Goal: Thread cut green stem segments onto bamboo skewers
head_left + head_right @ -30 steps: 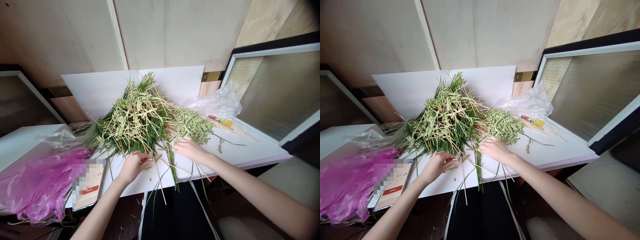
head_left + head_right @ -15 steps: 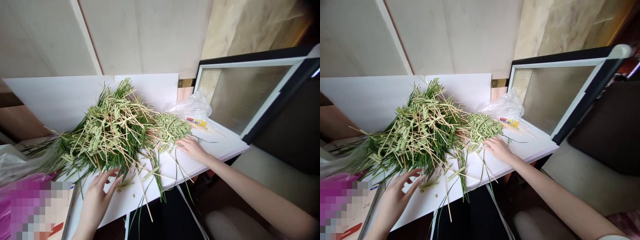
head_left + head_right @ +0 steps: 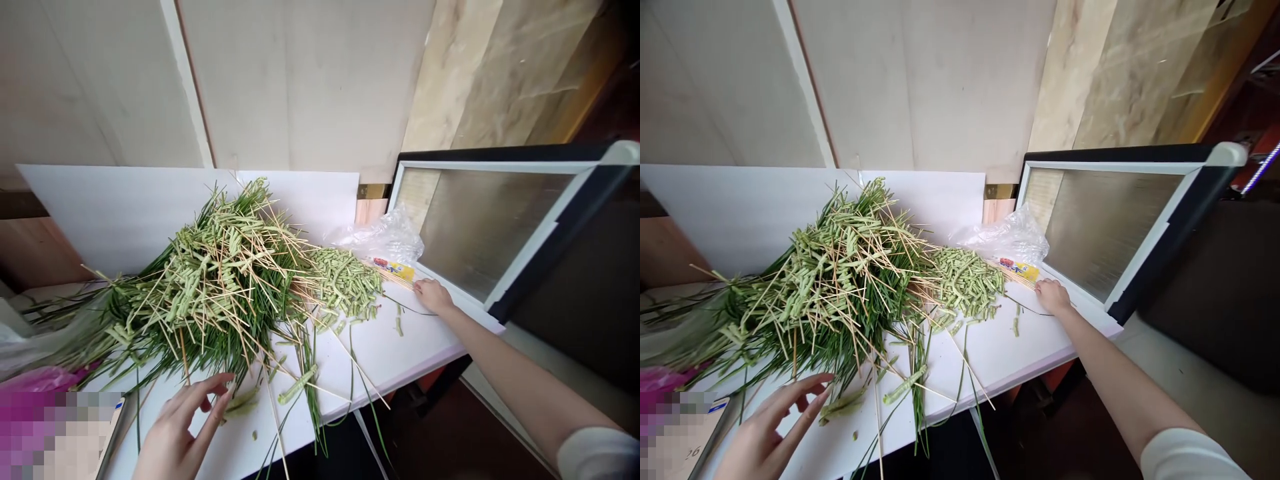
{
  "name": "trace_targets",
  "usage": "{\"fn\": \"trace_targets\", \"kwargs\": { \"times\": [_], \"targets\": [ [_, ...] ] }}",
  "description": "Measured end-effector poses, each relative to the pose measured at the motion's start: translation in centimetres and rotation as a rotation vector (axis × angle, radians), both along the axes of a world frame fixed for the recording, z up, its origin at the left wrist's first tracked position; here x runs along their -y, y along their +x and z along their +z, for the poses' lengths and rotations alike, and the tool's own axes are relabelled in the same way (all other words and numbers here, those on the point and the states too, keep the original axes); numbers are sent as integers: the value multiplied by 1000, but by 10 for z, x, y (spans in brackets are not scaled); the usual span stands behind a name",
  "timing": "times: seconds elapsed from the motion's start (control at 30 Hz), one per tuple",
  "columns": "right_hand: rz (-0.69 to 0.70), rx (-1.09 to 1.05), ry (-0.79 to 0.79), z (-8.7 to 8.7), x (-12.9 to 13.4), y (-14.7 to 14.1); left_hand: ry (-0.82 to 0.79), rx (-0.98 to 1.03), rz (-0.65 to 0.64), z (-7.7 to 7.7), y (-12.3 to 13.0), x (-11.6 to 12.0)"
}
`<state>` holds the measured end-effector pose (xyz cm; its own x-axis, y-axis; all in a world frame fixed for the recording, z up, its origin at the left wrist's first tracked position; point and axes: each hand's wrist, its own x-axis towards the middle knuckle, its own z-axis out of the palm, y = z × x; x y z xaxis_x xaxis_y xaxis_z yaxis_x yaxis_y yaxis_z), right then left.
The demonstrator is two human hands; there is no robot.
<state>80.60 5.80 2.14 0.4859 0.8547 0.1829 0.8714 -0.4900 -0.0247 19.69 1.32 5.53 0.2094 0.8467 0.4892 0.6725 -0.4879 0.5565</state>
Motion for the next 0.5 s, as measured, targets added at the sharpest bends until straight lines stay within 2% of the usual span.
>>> {"fn": "trace_targets", "kwargs": {
  "times": [0.13,0.27,0.4,0.5],
  "targets": [
    [-12,22,-92,-1,-11,0,-3,23,41,3,-7,2],
    [-20,43,-150,9,-9,2,-61,9,75,1,-16,-4],
    [28,46,-146,31,11,8,-116,10,47,0,-26,-14],
    [110,29,-88,49,43,12,-142,-10,27,2,-32,-20]
  ]
}}
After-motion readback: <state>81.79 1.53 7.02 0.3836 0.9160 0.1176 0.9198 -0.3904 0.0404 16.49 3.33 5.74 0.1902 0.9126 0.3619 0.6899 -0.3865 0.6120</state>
